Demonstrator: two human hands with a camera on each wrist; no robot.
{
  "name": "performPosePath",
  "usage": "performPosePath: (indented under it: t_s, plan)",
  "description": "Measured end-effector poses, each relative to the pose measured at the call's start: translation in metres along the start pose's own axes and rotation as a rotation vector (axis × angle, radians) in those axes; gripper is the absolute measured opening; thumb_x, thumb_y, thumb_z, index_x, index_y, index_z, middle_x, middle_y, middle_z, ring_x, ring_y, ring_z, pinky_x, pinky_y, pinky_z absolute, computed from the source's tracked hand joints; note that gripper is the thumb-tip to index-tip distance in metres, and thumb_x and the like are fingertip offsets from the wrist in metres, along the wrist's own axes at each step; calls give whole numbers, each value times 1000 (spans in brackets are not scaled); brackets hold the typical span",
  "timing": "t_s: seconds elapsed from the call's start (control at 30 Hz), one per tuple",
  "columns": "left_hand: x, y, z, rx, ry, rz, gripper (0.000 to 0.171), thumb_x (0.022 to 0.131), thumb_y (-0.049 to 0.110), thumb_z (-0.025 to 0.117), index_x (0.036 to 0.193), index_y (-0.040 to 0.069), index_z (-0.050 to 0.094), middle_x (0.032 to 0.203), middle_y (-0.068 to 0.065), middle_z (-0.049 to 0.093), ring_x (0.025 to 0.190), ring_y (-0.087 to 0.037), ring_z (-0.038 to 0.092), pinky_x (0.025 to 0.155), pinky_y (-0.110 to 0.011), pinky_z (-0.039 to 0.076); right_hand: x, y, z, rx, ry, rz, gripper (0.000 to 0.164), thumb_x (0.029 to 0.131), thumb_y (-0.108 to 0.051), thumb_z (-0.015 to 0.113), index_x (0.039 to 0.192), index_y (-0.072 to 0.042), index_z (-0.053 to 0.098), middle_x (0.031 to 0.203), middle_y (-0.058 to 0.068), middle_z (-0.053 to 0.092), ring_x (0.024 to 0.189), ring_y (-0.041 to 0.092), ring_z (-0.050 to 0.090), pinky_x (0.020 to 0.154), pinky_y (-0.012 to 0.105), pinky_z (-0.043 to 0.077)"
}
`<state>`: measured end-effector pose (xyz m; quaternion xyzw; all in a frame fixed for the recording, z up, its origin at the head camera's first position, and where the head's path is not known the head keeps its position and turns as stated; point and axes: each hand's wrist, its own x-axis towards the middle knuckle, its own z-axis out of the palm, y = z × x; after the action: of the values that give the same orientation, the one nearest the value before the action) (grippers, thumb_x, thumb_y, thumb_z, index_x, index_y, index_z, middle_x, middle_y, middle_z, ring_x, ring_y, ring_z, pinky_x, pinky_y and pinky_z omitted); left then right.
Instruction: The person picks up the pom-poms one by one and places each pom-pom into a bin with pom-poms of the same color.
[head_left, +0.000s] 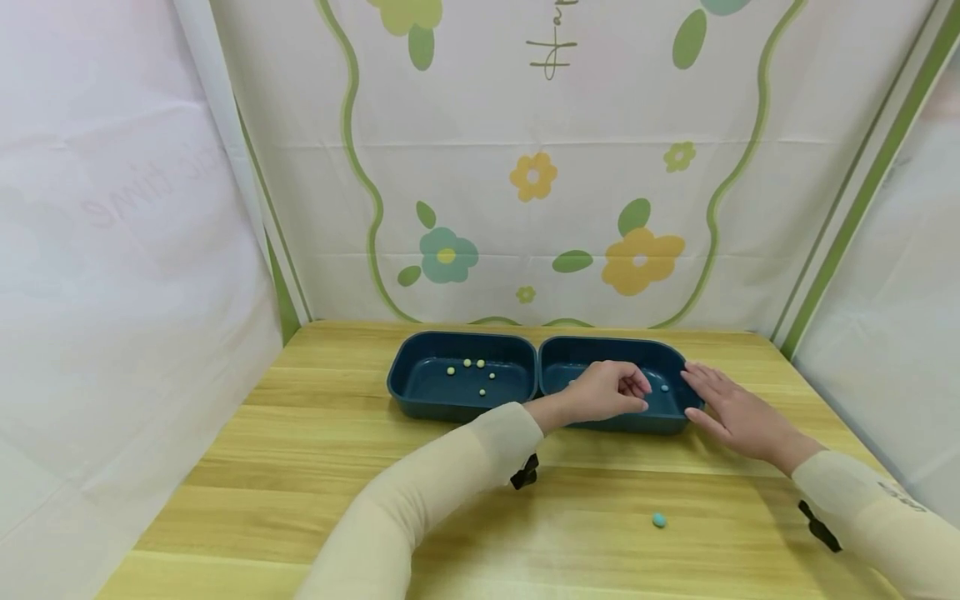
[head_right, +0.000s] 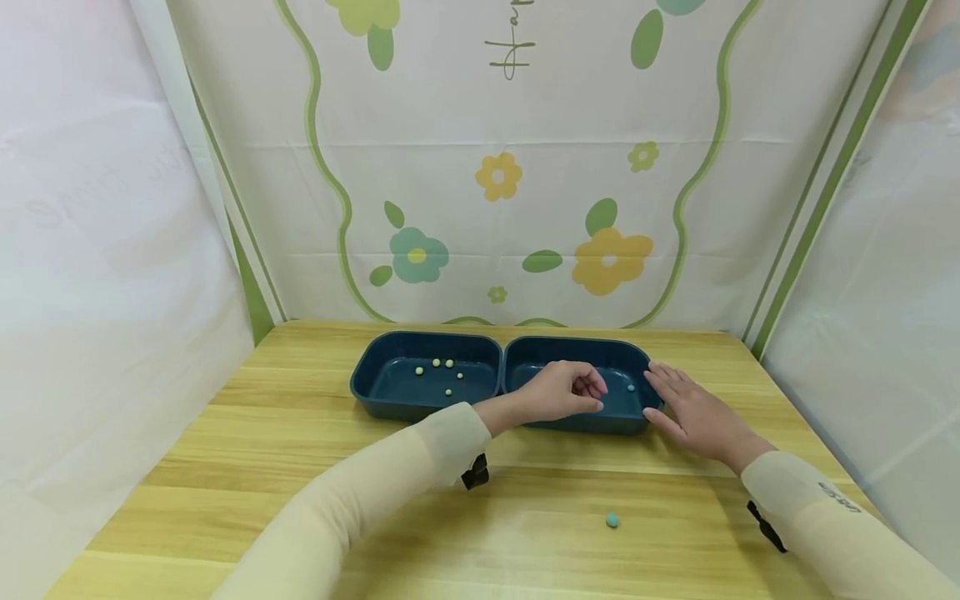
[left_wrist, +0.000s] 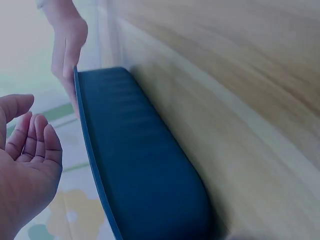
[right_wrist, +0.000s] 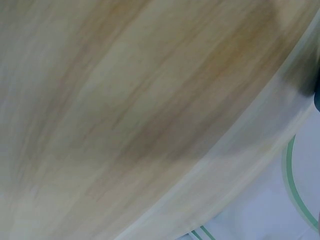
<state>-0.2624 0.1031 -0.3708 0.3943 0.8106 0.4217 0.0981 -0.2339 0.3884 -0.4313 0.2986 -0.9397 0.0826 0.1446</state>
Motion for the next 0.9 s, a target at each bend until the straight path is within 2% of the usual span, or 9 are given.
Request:
performPosePath:
  t_s: [0.33,0.73,0.9]
  plan:
    - [-15,6,20,90,-176,58,17,90,14,71,106,7,68,85,15,60,75,6,55,71,-7,45,-1,1,2,-9,23,-9,60,98,-27,59,145,5,39,149,25,35,139,40,29,116,27,6]
    - [-28,7,48,225,-349,132,17,90,14,72,106,9,68,88,13,61,77,8,52,73,-3,41,-1,1,2,1,29,-14,60,98,-26,59,145,5,38,150,25,34,140,40,27,115,24,3]
    - [-30,7,56,244,-407,120,18,90,16,72,107,11,68,89,14,61,77,9,51,73,-2,40,-1,2,2,-1,35,-20,61,98,-26,60,145,5,38,150,25,34,140,39,26,115,24,3]
